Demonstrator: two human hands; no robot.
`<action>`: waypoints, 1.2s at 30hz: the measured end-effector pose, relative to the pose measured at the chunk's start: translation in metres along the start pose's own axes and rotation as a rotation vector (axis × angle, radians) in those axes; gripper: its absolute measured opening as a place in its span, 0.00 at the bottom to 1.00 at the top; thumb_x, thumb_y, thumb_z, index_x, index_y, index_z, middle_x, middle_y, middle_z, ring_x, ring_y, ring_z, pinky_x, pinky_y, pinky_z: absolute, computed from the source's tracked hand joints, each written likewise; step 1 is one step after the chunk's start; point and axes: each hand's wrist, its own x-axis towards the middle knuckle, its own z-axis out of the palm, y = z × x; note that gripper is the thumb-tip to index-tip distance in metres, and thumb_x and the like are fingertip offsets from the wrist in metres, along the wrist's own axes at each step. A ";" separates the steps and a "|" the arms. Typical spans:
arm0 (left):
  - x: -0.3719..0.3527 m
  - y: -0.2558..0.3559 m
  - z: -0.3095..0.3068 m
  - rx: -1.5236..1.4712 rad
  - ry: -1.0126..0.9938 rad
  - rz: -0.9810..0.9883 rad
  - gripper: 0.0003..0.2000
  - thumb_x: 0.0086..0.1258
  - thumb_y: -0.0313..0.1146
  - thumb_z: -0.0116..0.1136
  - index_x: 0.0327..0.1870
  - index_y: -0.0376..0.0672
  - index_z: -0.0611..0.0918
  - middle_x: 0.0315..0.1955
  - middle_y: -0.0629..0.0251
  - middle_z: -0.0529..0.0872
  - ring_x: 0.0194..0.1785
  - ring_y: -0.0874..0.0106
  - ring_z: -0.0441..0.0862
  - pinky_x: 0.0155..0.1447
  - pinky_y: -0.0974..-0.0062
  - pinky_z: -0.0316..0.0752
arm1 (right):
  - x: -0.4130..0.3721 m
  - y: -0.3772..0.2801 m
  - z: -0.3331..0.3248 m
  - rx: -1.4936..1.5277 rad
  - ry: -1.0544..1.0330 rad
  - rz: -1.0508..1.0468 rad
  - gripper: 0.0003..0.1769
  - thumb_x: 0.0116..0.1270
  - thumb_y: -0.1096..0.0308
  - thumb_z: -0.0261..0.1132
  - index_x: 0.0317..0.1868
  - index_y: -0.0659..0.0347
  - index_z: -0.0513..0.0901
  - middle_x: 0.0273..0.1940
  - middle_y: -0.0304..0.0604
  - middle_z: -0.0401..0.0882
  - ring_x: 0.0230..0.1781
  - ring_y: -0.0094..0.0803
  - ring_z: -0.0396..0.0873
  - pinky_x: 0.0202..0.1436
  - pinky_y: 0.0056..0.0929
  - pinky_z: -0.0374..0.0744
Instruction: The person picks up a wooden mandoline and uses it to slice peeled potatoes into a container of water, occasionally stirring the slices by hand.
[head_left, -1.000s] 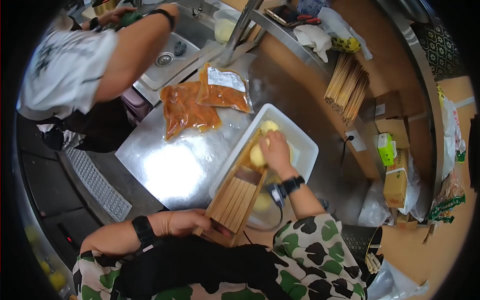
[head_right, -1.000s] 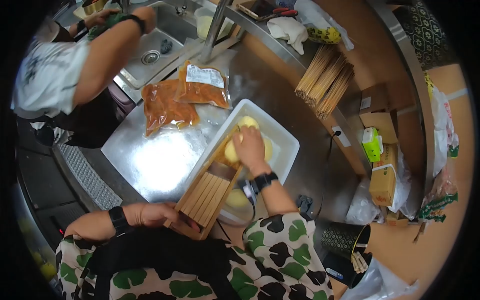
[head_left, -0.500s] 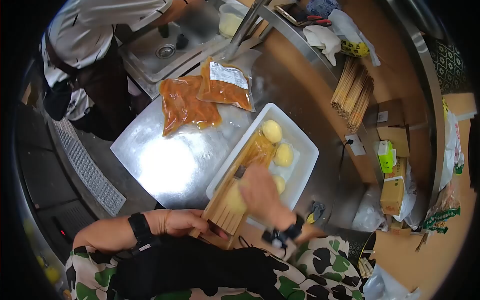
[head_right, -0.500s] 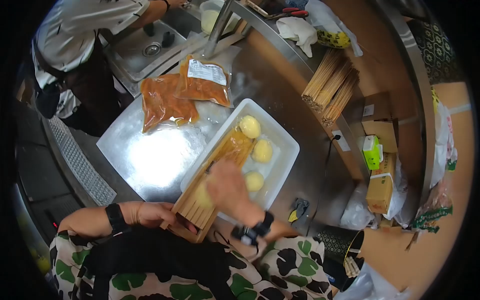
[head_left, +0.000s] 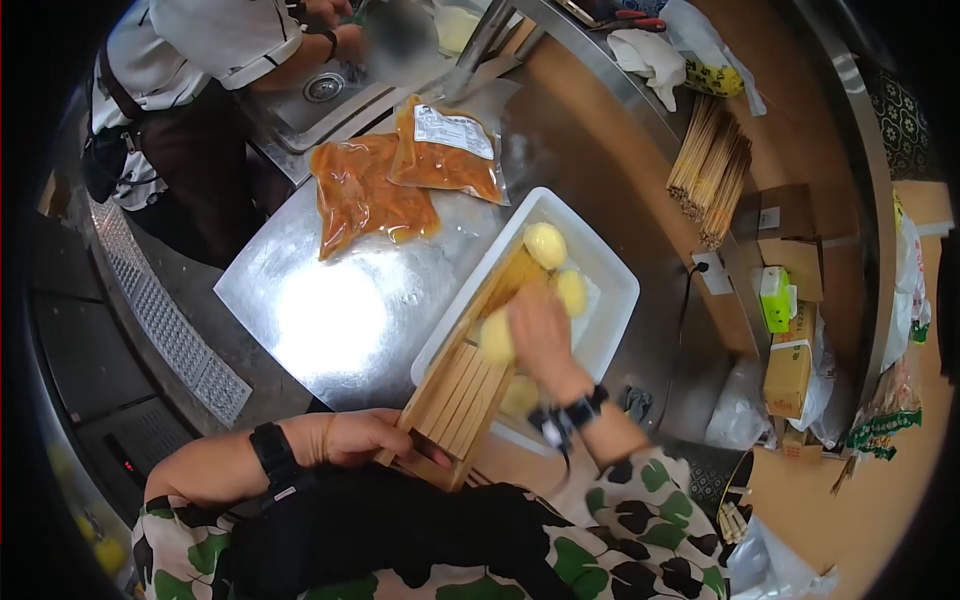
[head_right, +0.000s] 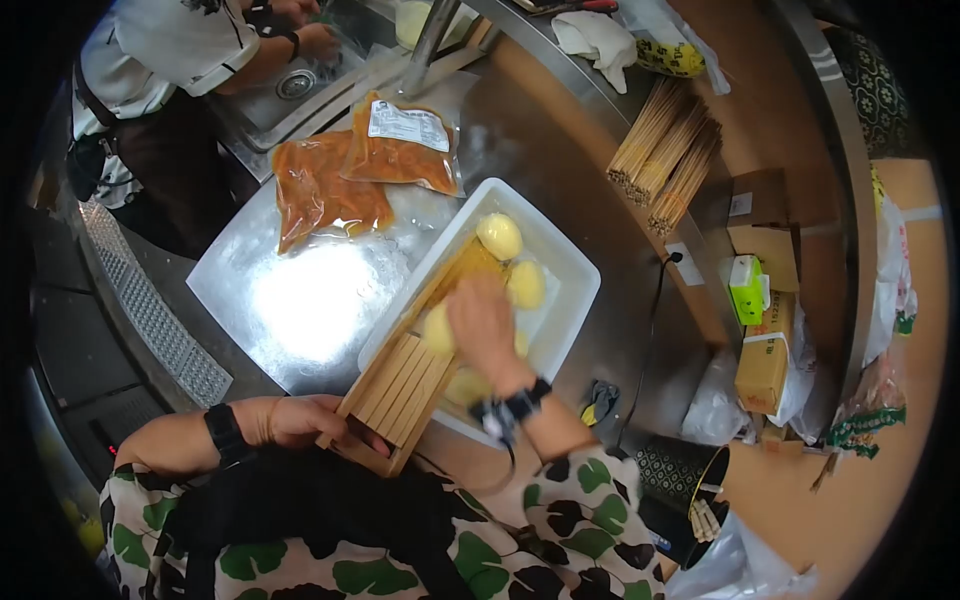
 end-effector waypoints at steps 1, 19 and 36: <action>-0.001 0.001 0.001 0.009 0.005 0.005 0.29 0.57 0.23 0.52 0.65 0.31 0.67 0.57 0.56 0.79 0.61 0.67 0.74 0.66 0.71 0.69 | 0.012 0.018 0.005 0.168 0.196 0.103 0.09 0.62 0.67 0.57 0.33 0.66 0.73 0.36 0.56 0.71 0.41 0.53 0.70 0.45 0.48 0.71; 0.000 0.003 0.002 0.087 0.021 0.042 0.26 0.57 0.26 0.56 0.60 0.33 0.72 0.53 0.57 0.81 0.60 0.68 0.75 0.65 0.74 0.68 | -0.009 -0.046 -0.023 0.145 -0.024 -0.196 0.03 0.52 0.77 0.55 0.29 0.68 0.74 0.31 0.59 0.73 0.36 0.55 0.74 0.42 0.48 0.73; 0.005 0.005 0.003 0.046 0.088 0.013 0.27 0.57 0.24 0.55 0.62 0.32 0.70 0.53 0.58 0.80 0.58 0.70 0.76 0.63 0.76 0.69 | 0.027 0.022 0.007 0.104 0.080 -0.214 0.06 0.60 0.73 0.53 0.33 0.68 0.70 0.35 0.57 0.69 0.38 0.55 0.67 0.43 0.48 0.68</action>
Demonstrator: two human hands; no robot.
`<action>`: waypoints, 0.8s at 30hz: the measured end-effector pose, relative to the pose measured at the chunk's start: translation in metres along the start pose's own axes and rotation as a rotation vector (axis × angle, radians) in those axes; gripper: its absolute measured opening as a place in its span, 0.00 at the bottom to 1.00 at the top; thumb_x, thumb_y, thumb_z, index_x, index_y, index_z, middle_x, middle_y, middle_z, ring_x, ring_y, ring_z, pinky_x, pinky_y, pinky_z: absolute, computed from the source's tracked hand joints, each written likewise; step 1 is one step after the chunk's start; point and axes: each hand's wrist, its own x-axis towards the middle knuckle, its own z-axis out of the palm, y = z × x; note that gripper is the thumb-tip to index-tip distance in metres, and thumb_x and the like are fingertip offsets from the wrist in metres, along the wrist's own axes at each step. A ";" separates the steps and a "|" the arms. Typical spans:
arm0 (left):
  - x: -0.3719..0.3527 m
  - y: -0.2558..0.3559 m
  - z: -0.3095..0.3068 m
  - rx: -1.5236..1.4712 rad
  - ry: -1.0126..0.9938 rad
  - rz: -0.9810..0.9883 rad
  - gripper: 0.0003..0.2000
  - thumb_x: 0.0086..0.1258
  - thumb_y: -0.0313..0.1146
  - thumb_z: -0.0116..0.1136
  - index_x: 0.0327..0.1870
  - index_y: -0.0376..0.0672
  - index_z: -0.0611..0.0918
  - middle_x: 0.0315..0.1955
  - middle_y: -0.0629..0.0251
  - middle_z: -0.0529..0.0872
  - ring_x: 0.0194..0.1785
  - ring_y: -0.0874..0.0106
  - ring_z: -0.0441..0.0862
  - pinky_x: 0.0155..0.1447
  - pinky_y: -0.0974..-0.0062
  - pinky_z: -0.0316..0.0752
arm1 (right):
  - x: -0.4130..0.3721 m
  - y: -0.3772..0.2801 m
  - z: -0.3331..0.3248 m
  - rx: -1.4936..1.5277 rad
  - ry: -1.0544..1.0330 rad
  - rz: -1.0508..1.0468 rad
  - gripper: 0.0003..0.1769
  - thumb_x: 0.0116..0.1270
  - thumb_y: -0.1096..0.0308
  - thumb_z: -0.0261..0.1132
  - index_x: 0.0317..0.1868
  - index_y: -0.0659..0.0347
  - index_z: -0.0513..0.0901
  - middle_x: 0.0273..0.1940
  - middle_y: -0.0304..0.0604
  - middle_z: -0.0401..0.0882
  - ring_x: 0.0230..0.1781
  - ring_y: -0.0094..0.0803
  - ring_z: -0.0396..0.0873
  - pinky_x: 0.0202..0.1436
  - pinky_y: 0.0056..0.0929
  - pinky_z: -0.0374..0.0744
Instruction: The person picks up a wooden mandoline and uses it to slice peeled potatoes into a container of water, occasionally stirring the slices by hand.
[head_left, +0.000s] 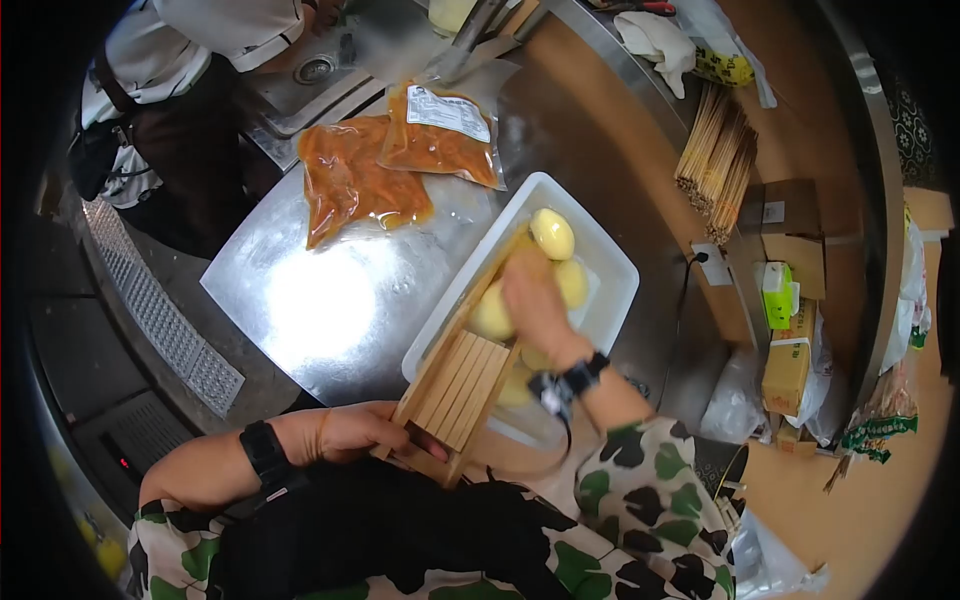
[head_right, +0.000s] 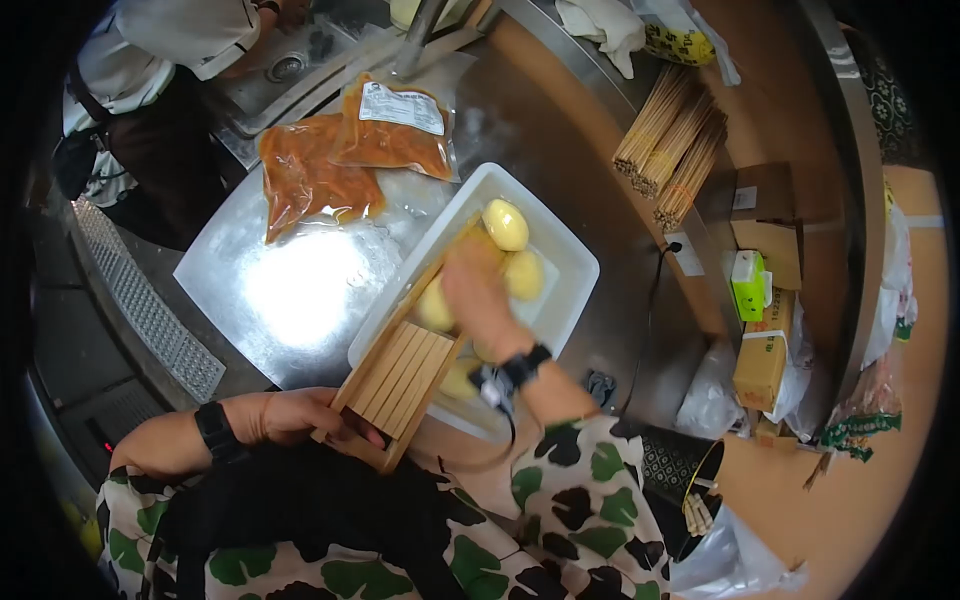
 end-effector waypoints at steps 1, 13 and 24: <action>0.000 -0.001 0.001 0.002 -0.004 0.000 0.27 0.57 0.24 0.55 0.62 0.33 0.70 0.53 0.58 0.81 0.58 0.70 0.76 0.63 0.76 0.69 | 0.010 0.018 0.000 0.014 0.065 0.073 0.06 0.62 0.72 0.54 0.34 0.68 0.69 0.35 0.57 0.68 0.38 0.55 0.67 0.43 0.47 0.67; 0.001 -0.002 -0.001 0.027 -0.007 0.000 0.26 0.59 0.25 0.54 0.62 0.33 0.70 0.53 0.60 0.81 0.60 0.71 0.75 0.62 0.76 0.70 | 0.001 0.009 -0.006 -0.047 -0.010 0.159 0.04 0.58 0.73 0.55 0.30 0.66 0.72 0.33 0.56 0.70 0.41 0.51 0.69 0.46 0.47 0.68; 0.001 -0.006 -0.005 0.028 -0.026 0.015 0.26 0.59 0.25 0.54 0.62 0.33 0.70 0.54 0.60 0.80 0.59 0.72 0.75 0.61 0.77 0.71 | -0.003 -0.015 -0.003 -0.168 -0.023 -0.028 0.03 0.51 0.76 0.56 0.28 0.64 0.74 0.33 0.53 0.72 0.40 0.48 0.71 0.44 0.43 0.70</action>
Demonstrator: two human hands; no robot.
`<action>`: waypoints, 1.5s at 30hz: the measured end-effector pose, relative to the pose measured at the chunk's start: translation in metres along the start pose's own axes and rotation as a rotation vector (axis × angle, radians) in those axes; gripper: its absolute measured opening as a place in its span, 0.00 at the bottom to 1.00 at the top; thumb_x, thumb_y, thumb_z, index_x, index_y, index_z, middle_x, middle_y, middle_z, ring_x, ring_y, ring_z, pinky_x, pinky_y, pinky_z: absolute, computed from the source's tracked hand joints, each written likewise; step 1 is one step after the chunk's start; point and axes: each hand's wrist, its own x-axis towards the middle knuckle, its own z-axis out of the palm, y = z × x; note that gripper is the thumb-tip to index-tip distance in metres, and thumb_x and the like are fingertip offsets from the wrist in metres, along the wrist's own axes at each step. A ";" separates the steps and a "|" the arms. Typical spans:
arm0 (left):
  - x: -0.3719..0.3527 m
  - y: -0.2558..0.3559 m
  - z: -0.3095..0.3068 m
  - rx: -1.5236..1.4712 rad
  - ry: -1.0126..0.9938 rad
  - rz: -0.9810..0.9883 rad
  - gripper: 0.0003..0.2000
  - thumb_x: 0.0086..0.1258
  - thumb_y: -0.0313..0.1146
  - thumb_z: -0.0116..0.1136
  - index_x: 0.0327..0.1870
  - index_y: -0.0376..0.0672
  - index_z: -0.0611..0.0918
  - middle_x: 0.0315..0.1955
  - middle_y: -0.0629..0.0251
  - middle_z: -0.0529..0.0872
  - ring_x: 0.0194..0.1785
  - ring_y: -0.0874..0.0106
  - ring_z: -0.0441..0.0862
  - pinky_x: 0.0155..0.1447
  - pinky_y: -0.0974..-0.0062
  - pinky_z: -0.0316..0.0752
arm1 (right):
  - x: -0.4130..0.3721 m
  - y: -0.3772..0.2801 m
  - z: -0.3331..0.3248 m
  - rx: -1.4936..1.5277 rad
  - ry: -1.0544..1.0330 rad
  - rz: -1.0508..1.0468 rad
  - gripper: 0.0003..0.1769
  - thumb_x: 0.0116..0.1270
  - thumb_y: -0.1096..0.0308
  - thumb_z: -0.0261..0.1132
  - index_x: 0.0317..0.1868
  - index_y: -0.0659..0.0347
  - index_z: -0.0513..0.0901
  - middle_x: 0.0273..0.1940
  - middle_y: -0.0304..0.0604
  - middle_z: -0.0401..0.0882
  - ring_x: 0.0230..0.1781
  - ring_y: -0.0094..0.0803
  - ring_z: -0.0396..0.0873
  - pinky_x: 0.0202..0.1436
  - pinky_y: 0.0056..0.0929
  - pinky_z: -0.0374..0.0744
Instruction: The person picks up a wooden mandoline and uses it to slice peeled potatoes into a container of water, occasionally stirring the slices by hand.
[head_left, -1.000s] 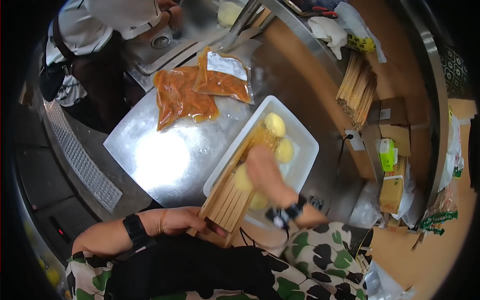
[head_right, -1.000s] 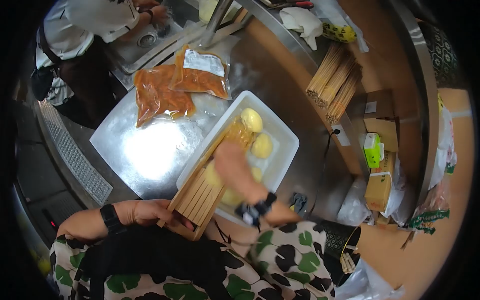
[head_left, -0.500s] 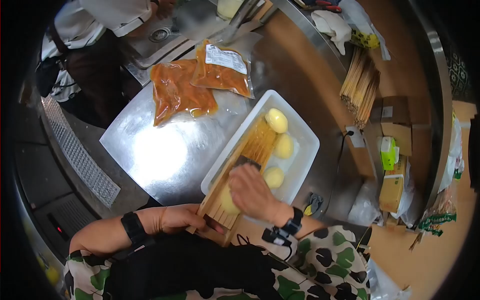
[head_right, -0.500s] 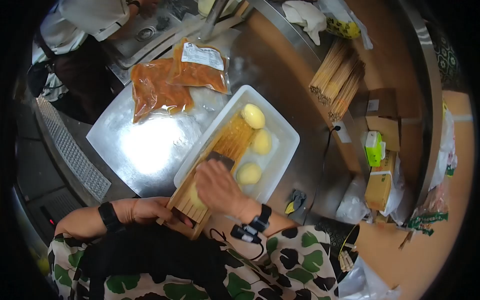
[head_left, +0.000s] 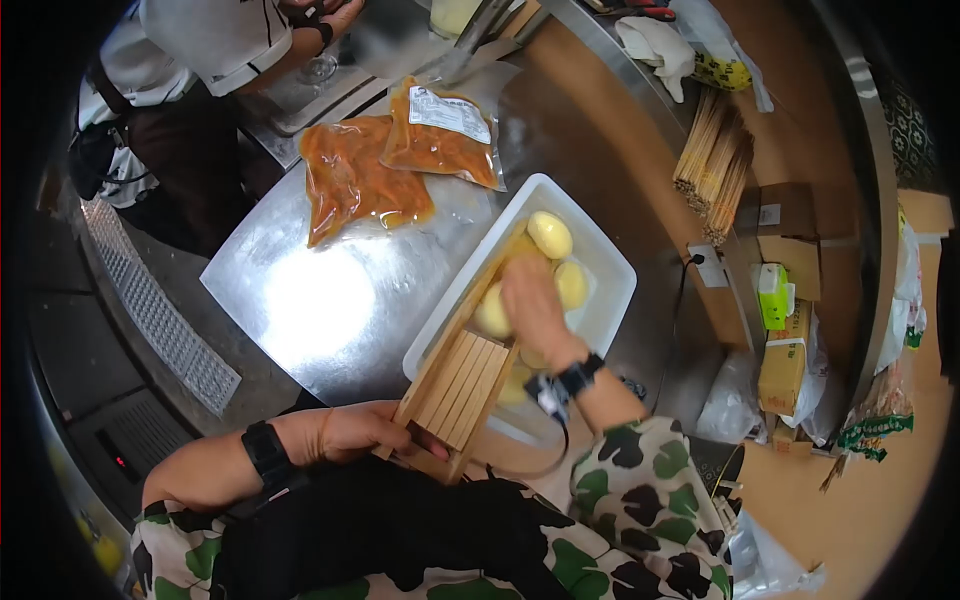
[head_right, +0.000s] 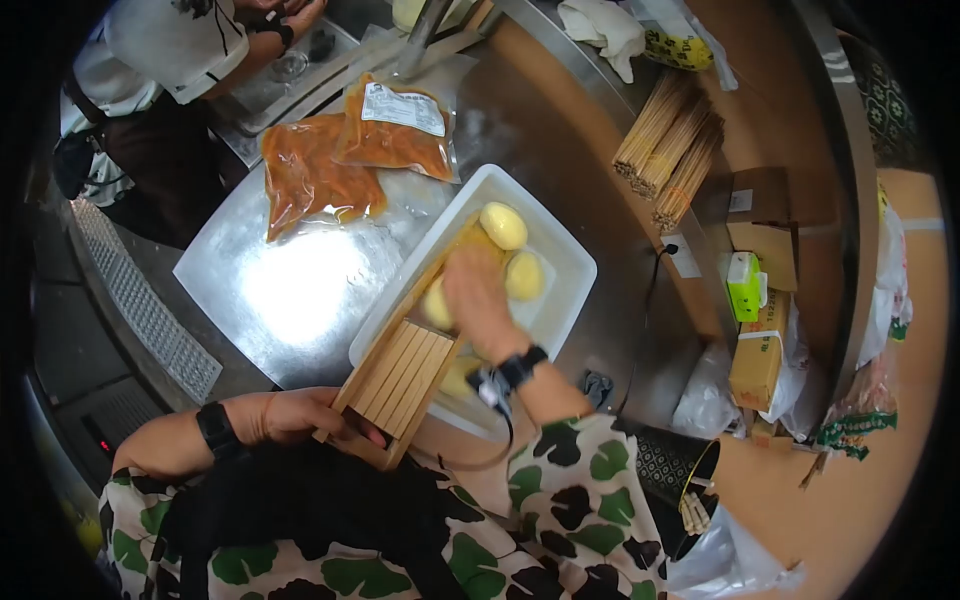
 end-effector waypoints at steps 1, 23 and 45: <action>-0.001 0.002 0.002 0.015 0.003 -0.011 0.26 0.59 0.24 0.53 0.62 0.33 0.70 0.54 0.60 0.80 0.59 0.71 0.75 0.61 0.77 0.71 | 0.006 0.019 0.011 0.060 0.076 0.109 0.03 0.52 0.76 0.56 0.28 0.63 0.74 0.33 0.52 0.72 0.40 0.47 0.71 0.44 0.42 0.70; 0.001 0.004 0.000 -0.014 -0.030 -0.009 0.29 0.59 0.24 0.54 0.65 0.32 0.66 0.54 0.56 0.80 0.59 0.68 0.76 0.63 0.73 0.70 | -0.013 -0.024 0.001 0.532 0.166 0.314 0.06 0.69 0.72 0.51 0.34 0.64 0.70 0.34 0.54 0.70 0.39 0.52 0.67 0.45 0.42 0.67; 0.000 0.007 0.001 0.069 -0.032 0.024 0.27 0.61 0.27 0.54 0.64 0.32 0.67 0.54 0.59 0.80 0.58 0.72 0.76 0.59 0.77 0.73 | 0.011 0.030 0.034 0.253 0.160 0.314 0.02 0.64 0.74 0.54 0.35 0.64 0.72 0.34 0.56 0.73 0.38 0.53 0.70 0.43 0.46 0.69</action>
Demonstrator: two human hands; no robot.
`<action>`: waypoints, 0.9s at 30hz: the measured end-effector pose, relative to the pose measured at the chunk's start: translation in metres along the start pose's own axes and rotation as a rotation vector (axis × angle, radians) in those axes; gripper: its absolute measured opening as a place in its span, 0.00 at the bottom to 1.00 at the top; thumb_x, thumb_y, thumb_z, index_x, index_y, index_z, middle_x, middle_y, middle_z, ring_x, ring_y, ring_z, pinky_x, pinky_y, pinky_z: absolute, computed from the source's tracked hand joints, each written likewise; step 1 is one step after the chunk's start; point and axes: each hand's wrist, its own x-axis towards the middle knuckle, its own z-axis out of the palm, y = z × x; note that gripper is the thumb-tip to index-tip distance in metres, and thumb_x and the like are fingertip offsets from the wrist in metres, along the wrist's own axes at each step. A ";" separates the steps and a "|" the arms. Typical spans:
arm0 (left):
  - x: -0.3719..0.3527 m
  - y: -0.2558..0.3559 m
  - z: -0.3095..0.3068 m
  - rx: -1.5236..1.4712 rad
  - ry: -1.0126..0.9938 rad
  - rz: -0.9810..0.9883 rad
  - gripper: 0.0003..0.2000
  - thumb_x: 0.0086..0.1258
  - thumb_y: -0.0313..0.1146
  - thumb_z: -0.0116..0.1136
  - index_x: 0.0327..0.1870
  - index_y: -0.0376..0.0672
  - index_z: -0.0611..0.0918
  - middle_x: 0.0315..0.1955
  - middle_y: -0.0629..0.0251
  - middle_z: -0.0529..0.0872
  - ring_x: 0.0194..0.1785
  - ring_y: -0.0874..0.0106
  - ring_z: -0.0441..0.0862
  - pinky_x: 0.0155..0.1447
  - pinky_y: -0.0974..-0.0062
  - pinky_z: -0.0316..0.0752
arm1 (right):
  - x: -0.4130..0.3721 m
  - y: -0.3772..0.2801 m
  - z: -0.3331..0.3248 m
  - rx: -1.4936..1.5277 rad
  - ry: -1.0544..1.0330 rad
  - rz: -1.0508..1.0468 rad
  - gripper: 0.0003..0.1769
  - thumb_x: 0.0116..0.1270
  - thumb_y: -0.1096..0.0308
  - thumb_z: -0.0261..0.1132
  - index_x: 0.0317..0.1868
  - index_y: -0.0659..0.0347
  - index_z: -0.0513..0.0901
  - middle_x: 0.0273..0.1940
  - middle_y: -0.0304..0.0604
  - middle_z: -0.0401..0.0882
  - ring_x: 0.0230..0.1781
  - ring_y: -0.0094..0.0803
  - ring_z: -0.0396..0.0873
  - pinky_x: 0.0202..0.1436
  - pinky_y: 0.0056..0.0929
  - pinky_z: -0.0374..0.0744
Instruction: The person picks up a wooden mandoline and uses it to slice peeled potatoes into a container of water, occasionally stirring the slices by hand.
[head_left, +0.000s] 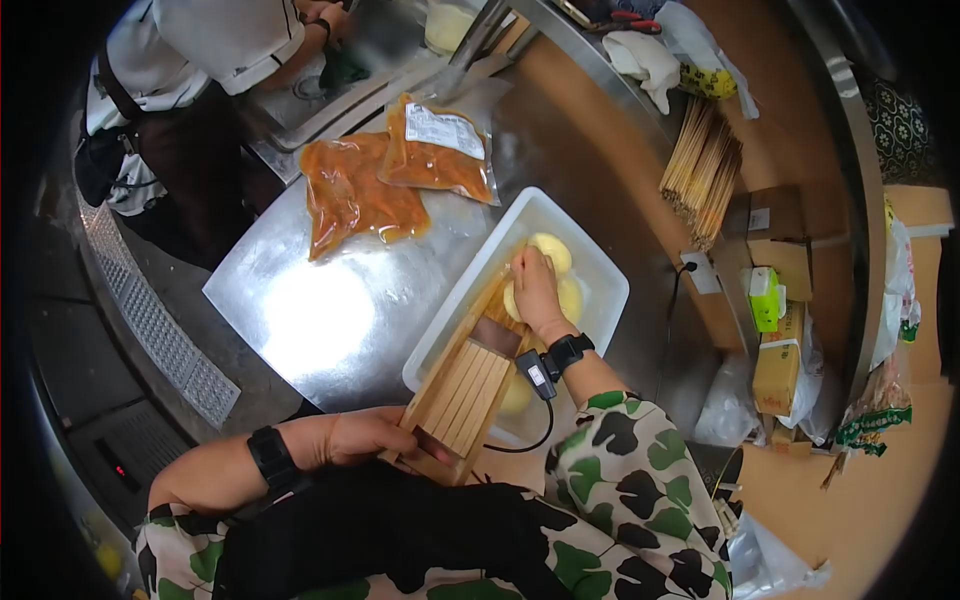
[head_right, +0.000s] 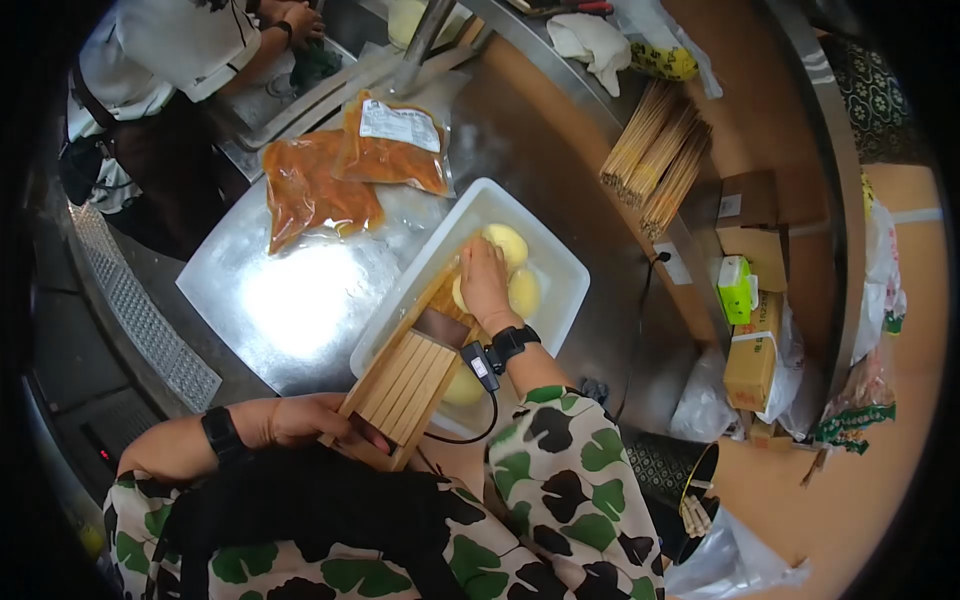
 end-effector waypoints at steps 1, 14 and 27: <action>0.000 0.000 0.000 -0.003 -0.007 0.005 0.27 0.61 0.27 0.54 0.64 0.32 0.67 0.54 0.59 0.80 0.58 0.72 0.76 0.59 0.77 0.74 | 0.007 0.002 -0.001 0.066 0.062 0.056 0.01 0.63 0.75 0.55 0.34 0.64 0.72 0.33 0.56 0.74 0.38 0.53 0.71 0.42 0.46 0.70; 0.003 -0.002 0.001 -0.020 0.017 -0.023 0.25 0.61 0.26 0.54 0.62 0.33 0.70 0.52 0.61 0.81 0.57 0.74 0.76 0.57 0.77 0.74 | -0.005 -0.008 0.000 0.149 0.024 0.052 0.04 0.71 0.75 0.49 0.43 0.66 0.69 0.39 0.58 0.71 0.42 0.54 0.70 0.48 0.44 0.69; 0.004 -0.002 -0.005 -0.027 -0.014 0.005 0.23 0.60 0.25 0.55 0.59 0.32 0.73 0.51 0.61 0.81 0.56 0.74 0.77 0.61 0.79 0.70 | 0.007 -0.001 0.007 0.289 0.012 0.091 0.09 0.57 0.84 0.49 0.38 0.64 0.66 0.35 0.54 0.68 0.38 0.50 0.69 0.44 0.41 0.70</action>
